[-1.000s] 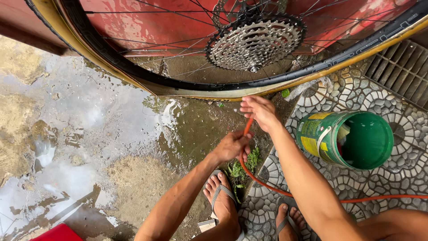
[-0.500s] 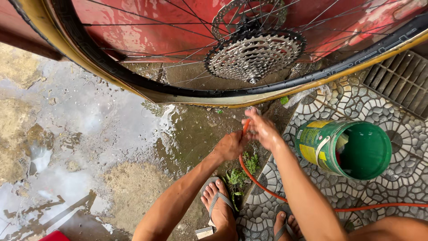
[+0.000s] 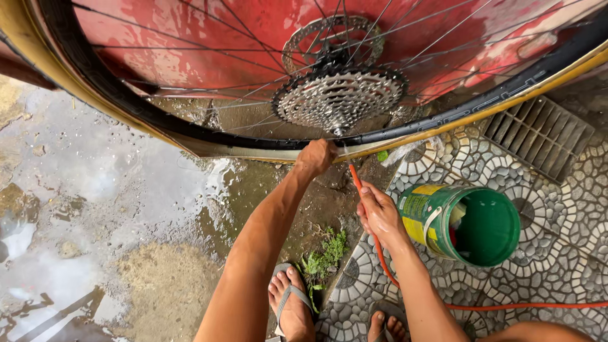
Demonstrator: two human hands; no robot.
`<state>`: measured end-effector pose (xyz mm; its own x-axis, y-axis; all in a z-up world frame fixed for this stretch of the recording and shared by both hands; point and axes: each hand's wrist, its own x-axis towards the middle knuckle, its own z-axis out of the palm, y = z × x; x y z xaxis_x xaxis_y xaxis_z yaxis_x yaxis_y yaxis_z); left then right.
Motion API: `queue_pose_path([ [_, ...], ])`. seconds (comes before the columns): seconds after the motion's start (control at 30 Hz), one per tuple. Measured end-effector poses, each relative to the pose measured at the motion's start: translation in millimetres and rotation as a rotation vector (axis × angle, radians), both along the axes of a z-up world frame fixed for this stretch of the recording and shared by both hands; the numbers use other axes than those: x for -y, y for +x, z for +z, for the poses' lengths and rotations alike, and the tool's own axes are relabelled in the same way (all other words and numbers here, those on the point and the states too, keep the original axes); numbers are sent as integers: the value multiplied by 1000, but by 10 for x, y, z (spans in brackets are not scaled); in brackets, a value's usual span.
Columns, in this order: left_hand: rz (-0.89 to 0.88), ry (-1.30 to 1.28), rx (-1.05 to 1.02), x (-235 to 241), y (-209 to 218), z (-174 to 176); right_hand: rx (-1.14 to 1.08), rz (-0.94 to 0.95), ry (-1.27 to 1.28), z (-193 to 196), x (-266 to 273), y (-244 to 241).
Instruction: The person scrubs the cassette and spokes of a bicycle wheel with a red brush, then rinses the wheel with a hose. The person continues to rinse the tire and rim while rotating the wheel to clean different sections.
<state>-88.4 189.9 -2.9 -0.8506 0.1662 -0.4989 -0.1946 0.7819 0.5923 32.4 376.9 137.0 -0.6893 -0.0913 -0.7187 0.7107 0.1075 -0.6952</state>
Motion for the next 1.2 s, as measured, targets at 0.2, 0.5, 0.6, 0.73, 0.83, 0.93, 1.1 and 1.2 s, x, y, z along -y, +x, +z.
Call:
queue_pose_path([
  [0.2,122,-57,63,-139,-94,-757,48,61,42,-65,-96,-39],
  [0.5,227,82,-108,-227,-129,-922,88,136,121,-235,-47,122],
  [0.6,298,274,-26,-131,-86,-721,71,118,169,-225,-79,61],
  [0.73,351,467,-17,36,60,-347,47,75,112,-144,-196,-37],
  [0.83,281,401,-195,195,172,-69,25,6,68,-71,-281,-97],
  [0.93,207,226,-303,262,247,53,21,-15,51,-59,-287,-81],
  [1.1,160,50,-198,-98,84,-74,-46,78,139,-85,-275,64],
  [1.2,147,53,-158,-188,19,-178,-79,59,116,-62,-296,88],
])
